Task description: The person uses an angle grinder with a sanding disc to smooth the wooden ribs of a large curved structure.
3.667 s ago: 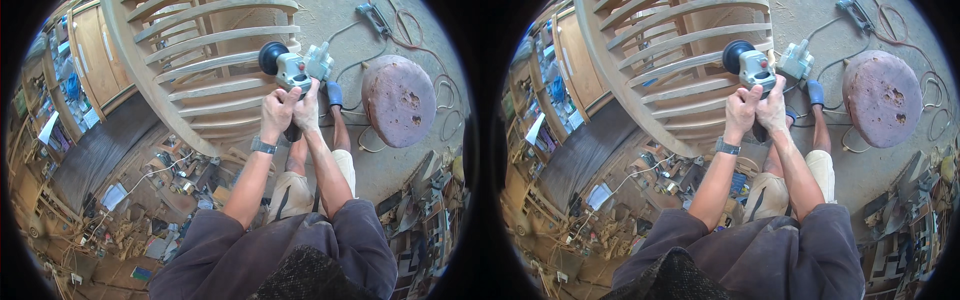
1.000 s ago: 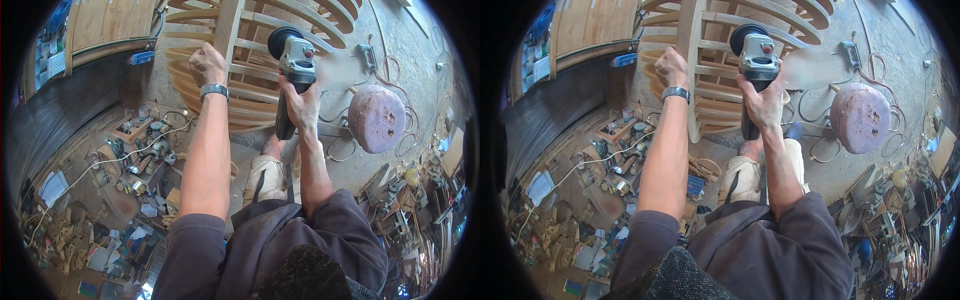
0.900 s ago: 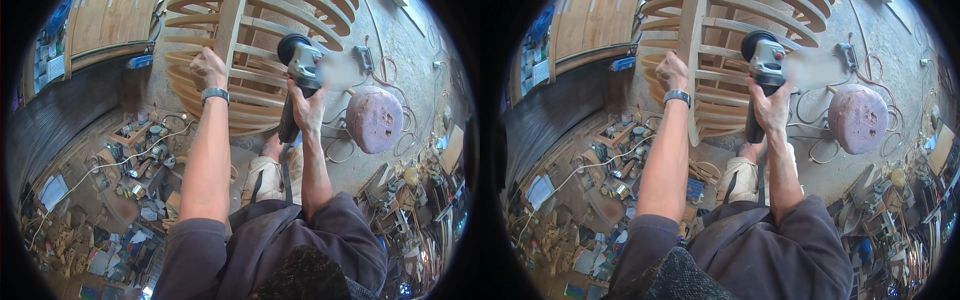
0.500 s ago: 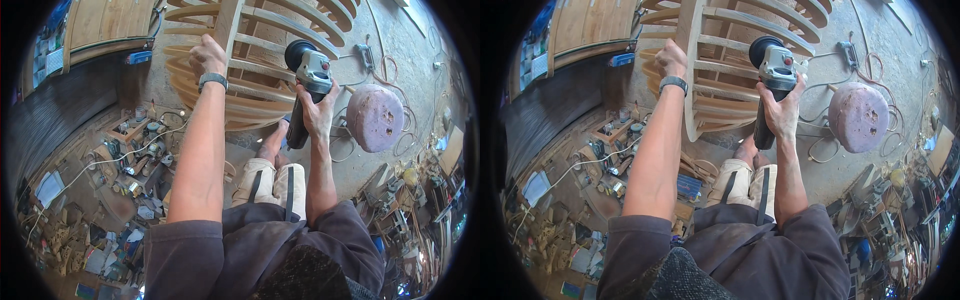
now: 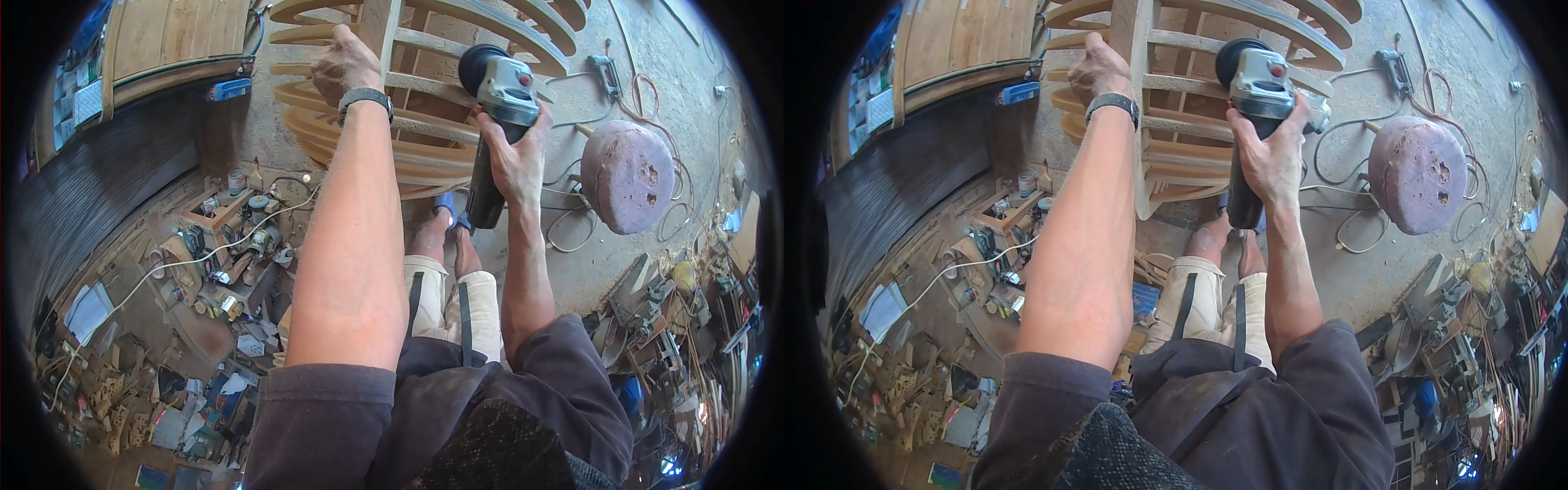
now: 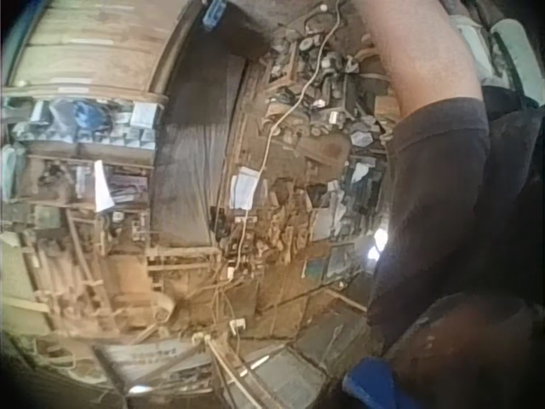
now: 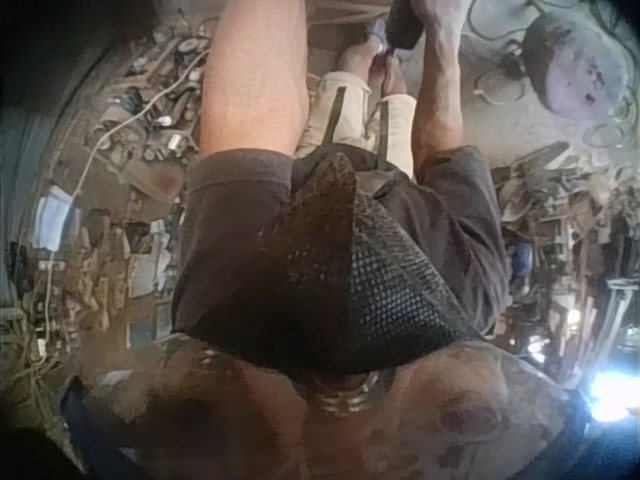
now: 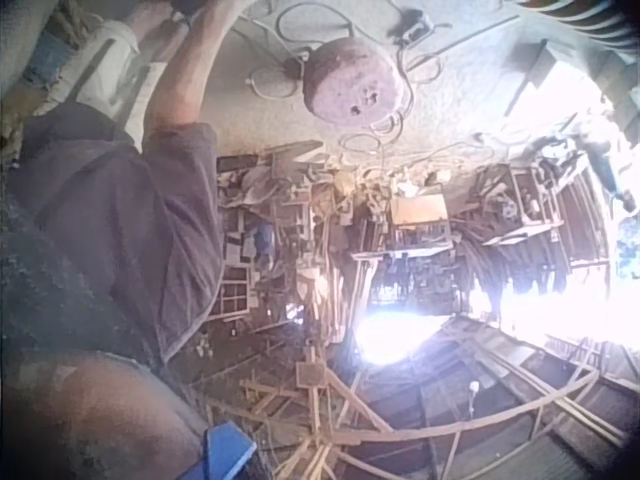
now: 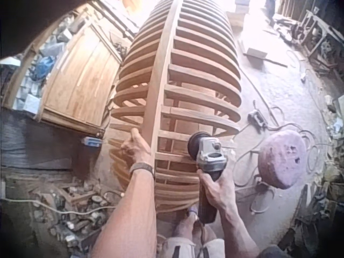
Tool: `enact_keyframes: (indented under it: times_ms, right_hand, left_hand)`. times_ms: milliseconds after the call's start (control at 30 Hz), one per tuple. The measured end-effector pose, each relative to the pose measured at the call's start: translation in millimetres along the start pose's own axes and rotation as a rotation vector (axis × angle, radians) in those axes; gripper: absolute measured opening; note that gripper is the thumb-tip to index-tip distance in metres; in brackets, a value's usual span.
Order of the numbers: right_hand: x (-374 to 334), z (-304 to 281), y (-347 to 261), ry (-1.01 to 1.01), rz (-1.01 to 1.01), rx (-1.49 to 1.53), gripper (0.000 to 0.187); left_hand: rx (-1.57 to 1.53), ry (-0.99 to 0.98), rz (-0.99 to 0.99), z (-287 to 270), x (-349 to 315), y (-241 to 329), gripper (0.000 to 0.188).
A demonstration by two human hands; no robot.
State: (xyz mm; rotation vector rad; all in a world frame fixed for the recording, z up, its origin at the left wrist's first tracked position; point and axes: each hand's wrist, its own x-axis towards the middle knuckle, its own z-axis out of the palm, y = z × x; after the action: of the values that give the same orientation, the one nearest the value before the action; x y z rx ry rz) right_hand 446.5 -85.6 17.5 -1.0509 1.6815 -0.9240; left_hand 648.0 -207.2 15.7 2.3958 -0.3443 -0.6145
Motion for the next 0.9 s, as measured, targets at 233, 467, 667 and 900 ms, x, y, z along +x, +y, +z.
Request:
enact_keyframes:
  times_ms: [233, 467, 667, 900]
  right_hand:
    - [-2, 45, -54, -0.138, 0.060, 0.026, 0.083]
    - [5, 64, -59, -0.119, 0.006, -0.081, 0.081]
    - [5, 59, -68, -0.021, 0.062, -0.081, 0.080]
    - [2, 61, -38, 0.110, -0.011, -0.189, 0.085]
  left_hand:
    - [0.099, -0.001, 0.040, -13, 9, 2, 0.064]
    - [0.130, -0.065, 0.013, -15, 5, 2, 0.056]
    - [0.164, -0.099, 0.001, -15, 6, 6, 0.051]
    - [0.154, -0.112, -0.022, -16, 3, 9, 0.052]
